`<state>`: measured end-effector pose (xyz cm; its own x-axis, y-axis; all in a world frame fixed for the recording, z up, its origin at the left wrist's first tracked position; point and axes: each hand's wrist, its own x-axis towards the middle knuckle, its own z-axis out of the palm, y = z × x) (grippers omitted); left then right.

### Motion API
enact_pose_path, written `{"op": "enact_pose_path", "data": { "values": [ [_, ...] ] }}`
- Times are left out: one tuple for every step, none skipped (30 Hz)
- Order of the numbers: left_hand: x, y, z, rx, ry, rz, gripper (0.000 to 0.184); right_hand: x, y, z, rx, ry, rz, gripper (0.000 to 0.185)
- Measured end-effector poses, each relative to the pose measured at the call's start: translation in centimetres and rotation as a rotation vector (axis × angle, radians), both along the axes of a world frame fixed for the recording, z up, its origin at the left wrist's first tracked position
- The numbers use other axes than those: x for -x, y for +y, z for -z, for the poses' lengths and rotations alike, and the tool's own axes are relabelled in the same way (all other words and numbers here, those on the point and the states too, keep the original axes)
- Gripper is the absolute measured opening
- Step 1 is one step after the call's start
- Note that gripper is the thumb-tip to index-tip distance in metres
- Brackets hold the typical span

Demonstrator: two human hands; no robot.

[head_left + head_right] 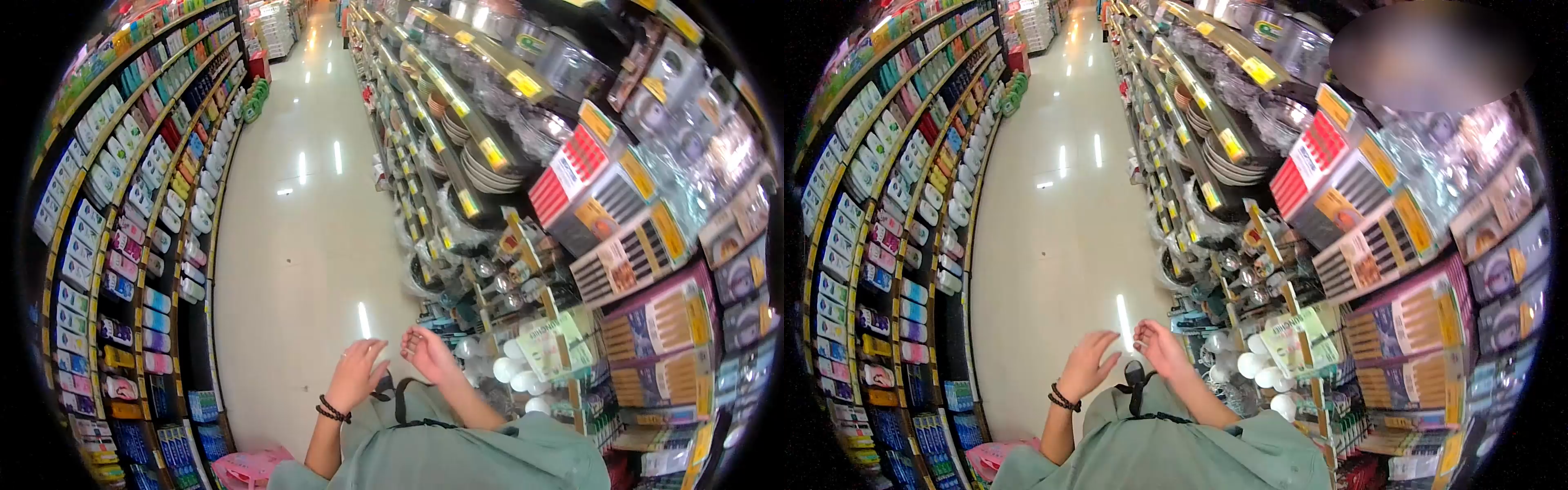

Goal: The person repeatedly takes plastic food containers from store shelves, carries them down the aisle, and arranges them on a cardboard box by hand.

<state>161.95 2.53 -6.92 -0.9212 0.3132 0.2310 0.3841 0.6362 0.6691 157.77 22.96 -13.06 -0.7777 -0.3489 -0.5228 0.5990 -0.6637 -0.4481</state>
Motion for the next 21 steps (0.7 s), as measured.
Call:
{"op": "enact_pose_path", "data": {
  "values": [
    [2.1, -0.7, -0.9, 0.033, 0.047, -0.028, 0.036, 1.9, -0.5, -0.2, 0.019, 0.009, 0.018, 0.015],
    [4.1, -1.4, -1.8, 0.009, 0.048, -0.063, 0.036, 4.1, -1.1, -0.2, 0.022, -0.014, 0.022, 0.014],
    [5.8, -1.9, -2.7, -0.047, 0.037, -0.083, 0.035, 6.0, -1.6, -0.4, 0.032, -0.013, 0.017, 0.013],
    [7.5, -2.4, -2.7, -0.103, 0.021, -0.099, 0.035, 7.9, -2.2, 0.0, 0.041, -0.016, 0.016, 0.013],
    [9.2, -2.9, -2.6, -0.157, 0.002, -0.109, 0.034, 9.6, -2.8, 0.5, 0.052, -0.022, 0.023, 0.013],
    [10.8, -3.4, -2.6, -0.16, -0.011, -0.101, 0.034, 11.6, -3.3, 1.0, 0.052, -0.027, 0.009, 0.013],
    [12.6, -3.7, -1.9, -0.165, -0.02, -0.093, 0.033, 13.7, -3.8, 1.9, 0.058, -0.032, 0.002, 0.013],
    [14.4, -3.9, -1.3, -0.172, -0.03, -0.088, 0.033, 15.7, -4.5, 2.7, 0.062, -0.038, -0.008, 0.013],
    [16.4, -4.3, -0.7, -0.146, -0.031, -0.069, 0.033, 18.0, -5.1, 3.2, 0.065, -0.043, -0.022, 0.014],
    [18.1, -4.6, 0.0, -0.12, -0.035, -0.052, 0.034, 20.1, -5.8, 3.5, 0.085, -0.075, -0.019, 0.014],
    [20.3, -5.0, 0.6, -0.093, -0.036, -0.037, 0.034, 22.3, -6.4, 4.4, 0.082, -0.088, -0.019, 0.014],
    [22.7, -5.5, 0.5, -0.084, -0.057, -0.003, 0.036, 24.9, -7.2, 4.7, 0.082, -0.094, -0.022, 0.014],
    [25.3, -5.9, 0.8, -0.072, -0.077, 0.028, 0.037, 27.8, -8.1, 5.4, 0.085, -0.1, -0.028, 0.014],
    [27.9, -6.4, 0.9, -0.058, -0.102, 0.055, 0.039, 30.5, -8.9, 6.0, 0.103, -0.096, -0.032, 0.015],
    [30.6, -7.0, 0.1, -0.018, -0.13, 0.077, 0.041, 33.4, -9.6, 6.0, 0.117, -0.118, -0.029, 0.014],
    [33.2, -7.6, -0.1, 0.024, -0.163, 0.098, 0.042, 36.2, -10.3, 6.5, 0.132, -0.144, -0.028, 0.013],
    [35.8, -8.2, -0.5, 0.067, -0.196, 0.119, 0.044, 39.0, -11.1, 6.9, 0.149, -0.171, -0.026, 0.012],
    [38.3, -8.7, -1.2, 0.107, -0.139, 0.113, 0.046, 41.7, -11.9, 5.7, 0.138, -0.149, -0.027, 0.013],
    [40.4, -9.4, -1.7, 0.093, -0.135, 0.109, 0.045, 44.2, -13.0, 5.1, 0.141, -0.127, -0.026, 0.014],
    [42.9, -9.9, -2.1, 0.075, -0.128, 0.106, 0.045, 47.0, -13.9, 4.6, 0.139, -0.101, -0.024, 0.014],
    [45.1, -10.3, -2.4, 0.051, -0.122, 0.105, 0.044, 49.7, -14.5, 3.8, 0.131, -0.076, -0.022, 0.014]
  ]
}}
